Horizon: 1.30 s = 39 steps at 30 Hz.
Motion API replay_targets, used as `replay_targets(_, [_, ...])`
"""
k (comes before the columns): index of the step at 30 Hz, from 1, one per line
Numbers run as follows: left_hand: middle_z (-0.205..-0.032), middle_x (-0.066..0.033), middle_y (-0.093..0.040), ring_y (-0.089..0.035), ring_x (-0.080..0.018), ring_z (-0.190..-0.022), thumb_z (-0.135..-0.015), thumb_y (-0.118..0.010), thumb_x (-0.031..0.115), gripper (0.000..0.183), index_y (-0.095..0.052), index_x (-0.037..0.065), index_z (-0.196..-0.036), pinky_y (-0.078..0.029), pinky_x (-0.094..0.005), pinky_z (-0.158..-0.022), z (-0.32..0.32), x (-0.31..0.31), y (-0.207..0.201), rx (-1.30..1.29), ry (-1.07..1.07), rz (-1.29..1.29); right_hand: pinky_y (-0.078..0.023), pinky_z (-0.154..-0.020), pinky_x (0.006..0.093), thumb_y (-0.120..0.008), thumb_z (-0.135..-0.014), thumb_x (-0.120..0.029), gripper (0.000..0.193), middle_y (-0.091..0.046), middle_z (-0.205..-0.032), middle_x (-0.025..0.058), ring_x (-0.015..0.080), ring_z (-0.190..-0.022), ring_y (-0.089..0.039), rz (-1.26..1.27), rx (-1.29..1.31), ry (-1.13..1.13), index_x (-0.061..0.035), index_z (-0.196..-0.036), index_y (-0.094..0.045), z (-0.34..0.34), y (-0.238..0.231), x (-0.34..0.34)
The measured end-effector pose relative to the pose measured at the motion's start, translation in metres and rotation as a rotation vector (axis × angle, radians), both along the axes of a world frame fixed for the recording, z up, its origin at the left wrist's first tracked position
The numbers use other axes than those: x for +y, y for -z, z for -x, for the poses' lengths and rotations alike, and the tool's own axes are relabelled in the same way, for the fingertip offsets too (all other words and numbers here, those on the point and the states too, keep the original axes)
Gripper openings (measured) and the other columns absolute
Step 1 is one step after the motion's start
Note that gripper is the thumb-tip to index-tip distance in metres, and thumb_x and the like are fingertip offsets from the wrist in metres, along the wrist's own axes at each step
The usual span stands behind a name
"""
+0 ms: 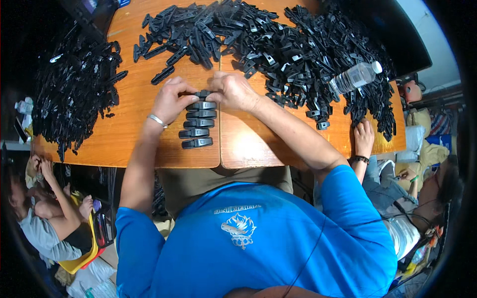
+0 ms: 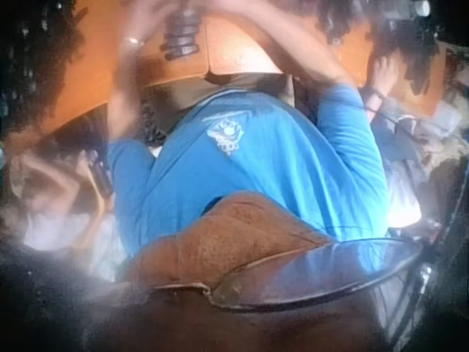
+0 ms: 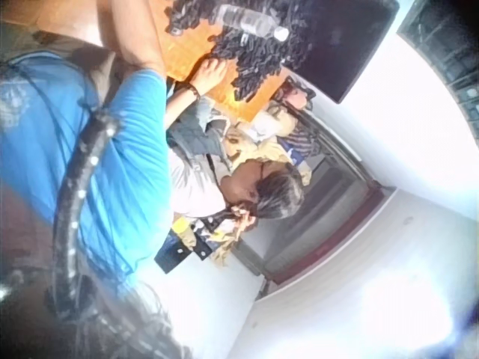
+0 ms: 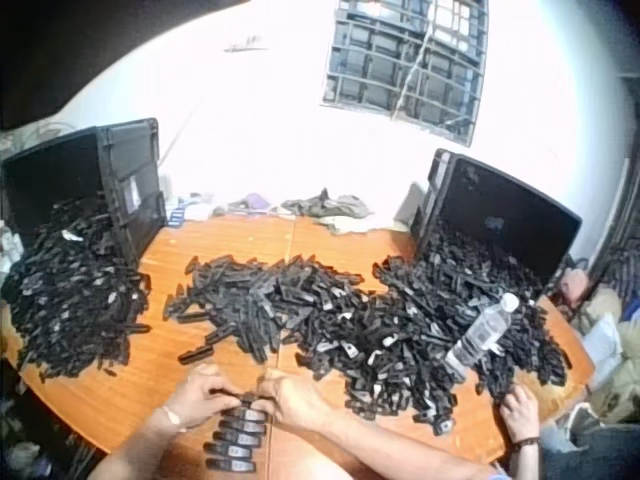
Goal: The person assembles plastic components by picking up plastic parts from piles, fitting them together by hand, and placing the assembled pieces on the table.
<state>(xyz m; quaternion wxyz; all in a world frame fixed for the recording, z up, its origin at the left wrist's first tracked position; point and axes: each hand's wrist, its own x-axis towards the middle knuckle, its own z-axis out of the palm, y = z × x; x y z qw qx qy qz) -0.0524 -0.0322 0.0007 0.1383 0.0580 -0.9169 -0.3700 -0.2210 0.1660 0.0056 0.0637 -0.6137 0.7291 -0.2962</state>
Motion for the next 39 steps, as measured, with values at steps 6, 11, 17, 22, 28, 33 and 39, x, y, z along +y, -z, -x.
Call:
replay_targets(6, [-0.106,-0.0094,-0.069,-0.065,-0.0306,-0.111,-0.092,-0.076,0.002,0.021,-0.079,0.007,-0.112,-0.055,-0.042,-0.091,0.038,-0.01,-0.012,0.129,-0.136,0.217,-0.061,-0.083,0.0471,-0.084,-0.089,-0.022,0.02,-0.072,-0.101,0.0131,0.0349,-0.092,-0.075,0.013,0.132,0.32,-0.0061,-0.1,-0.081,0.028,-0.022,0.032])
replay_targets(11, [-0.113,-0.0042,-0.065,-0.063,-0.0284,-0.114,-0.088,-0.075,0.003,0.024,-0.076,0.013,-0.11,-0.056,-0.0436,-0.092,0.08,-0.025,-0.007,0.244,-0.177,0.606,-0.062,-0.082,0.0496,-0.079,-0.089,-0.015,0.018,-0.071,-0.108,0.0188,0.04,-0.09,-0.076,-0.049,0.311,0.401,-0.0018,-0.101,-0.078,0.04,-0.019,0.015])
replay_targets(17, [-0.107,-0.0043,-0.064,-0.063,-0.0273,-0.11,-0.085,-0.078,0.005,0.022,-0.069,0.012,-0.103,-0.053,-0.0442,-0.09,0.082,-0.028,-0.007,0.225,-0.093,0.694,-0.063,-0.084,0.0501,-0.073,-0.087,-0.01,0.016,-0.069,-0.115,0.0235,0.0391,-0.095,-0.077,-0.222,0.347,0.385,-0.0018,-0.1,-0.076,0.037,-0.014,0.003])
replay_targets(22, [-0.108,-0.0069,-0.068,-0.067,-0.0296,-0.107,-0.086,-0.082,0.002,0.025,-0.068,0.01,-0.105,-0.055,-0.0439,-0.087,0.068,-0.013,-0.015,0.092,-0.099,0.567,-0.062,-0.084,0.0499,-0.073,-0.084,-0.007,0.017,-0.069,-0.115,0.0264,0.0403,-0.093,-0.077,-0.136,0.314,0.367,-0.0022,-0.1,-0.077,0.024,-0.016,0.01])
replay_targets(28, [-0.12,-0.011,-0.072,-0.07,-0.0147,-0.112,-0.096,-0.072,-0.01,0.046,-0.058,-0.002,-0.139,-0.058,-0.0288,-0.102,0.055,0.012,-0.003,0.315,-0.132,-0.869,-0.061,-0.084,0.052,-0.072,-0.086,-0.006,0.016,-0.069,-0.114,0.0259,0.0436,-0.093,-0.075,-0.112,0.191,0.355,-0.0038,-0.101,-0.077,0.015,-0.014,0.009])
replay_targets(33, [-0.115,-0.0108,-0.074,-0.072,-0.0189,-0.109,-0.093,-0.076,-0.006,0.035,-0.067,0.001,-0.127,-0.058,-0.0313,-0.099,0.036,0.013,0.024,0.235,-0.19,-0.698,-0.06,-0.081,0.0499,-0.073,-0.093,-0.009,0.016,-0.07,-0.11,0.0189,0.0433,-0.093,-0.073,-0.04,-0.062,0.421,-0.0031,-0.108,-0.075,0.004,-0.016,0.012])
replay_targets(39, [-0.109,-0.0083,-0.077,-0.065,-0.0299,-0.117,-0.088,-0.081,0.004,0.027,-0.075,0.007,-0.113,-0.054,-0.0408,-0.101,0.021,0.011,0.019,0.185,-0.302,-0.042,-0.061,-0.082,0.0503,-0.077,-0.089,-0.005,0.028,-0.07,-0.11,0.0171,0.0426,-0.094,-0.073,-0.006,0.111,0.397,-0.0071,-0.117,-0.076,0.014,0.003,0.044])
